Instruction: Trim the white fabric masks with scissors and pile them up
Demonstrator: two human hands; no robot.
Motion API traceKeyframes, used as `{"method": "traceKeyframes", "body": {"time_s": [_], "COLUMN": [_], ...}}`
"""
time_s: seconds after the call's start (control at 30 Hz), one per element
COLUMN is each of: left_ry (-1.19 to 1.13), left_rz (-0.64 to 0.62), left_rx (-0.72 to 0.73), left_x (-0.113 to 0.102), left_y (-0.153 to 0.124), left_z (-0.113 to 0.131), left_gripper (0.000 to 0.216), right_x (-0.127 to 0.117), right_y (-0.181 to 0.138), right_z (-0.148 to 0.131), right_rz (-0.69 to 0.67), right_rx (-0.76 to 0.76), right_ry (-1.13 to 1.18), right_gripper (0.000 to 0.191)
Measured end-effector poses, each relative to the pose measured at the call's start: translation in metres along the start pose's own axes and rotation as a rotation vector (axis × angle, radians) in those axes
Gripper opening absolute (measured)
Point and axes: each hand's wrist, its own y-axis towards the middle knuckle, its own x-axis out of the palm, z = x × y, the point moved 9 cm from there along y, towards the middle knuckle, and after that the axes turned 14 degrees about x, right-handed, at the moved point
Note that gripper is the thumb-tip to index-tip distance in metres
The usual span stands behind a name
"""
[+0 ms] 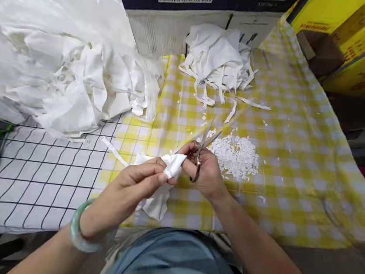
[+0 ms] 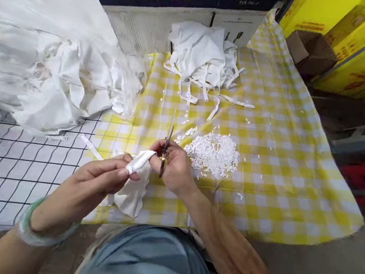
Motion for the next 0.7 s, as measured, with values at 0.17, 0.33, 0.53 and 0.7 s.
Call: {"method": "traceKeyframes", "body": {"time_s": [0.17, 0.33, 0.53, 0.7], "left_ry": [-0.062, -0.149, 0.069, 0.135], "left_rz": [0.236, 0.329, 0.244, 0.214], "left_rx": [0.233, 0.139, 0.303, 0.381], "left_x": [0.001, 0.012, 0.036, 0.042], "left_y": [0.013, 0.021, 0.026, 0.025], "left_z": [0.019, -0.02, -0.014, -0.01], "left_gripper": [0.021, 0.024, 0.026, 0.025], "right_x": [0.028, -0.013, -0.036, -0.04], "right_y": [-0.012, -0.038, -0.055, -0.055], "right_z": [0.031, 0.01, -0.011, -0.008], "right_rz": [-0.118, 0.112, 0.214, 0.215], "right_rx": [0.126, -0.033, -0.139, -0.101], "right_ry": [0.057, -0.514, -0.995, -1.031], "right_gripper": [0.028, 0.023, 0.038, 0.042]}}
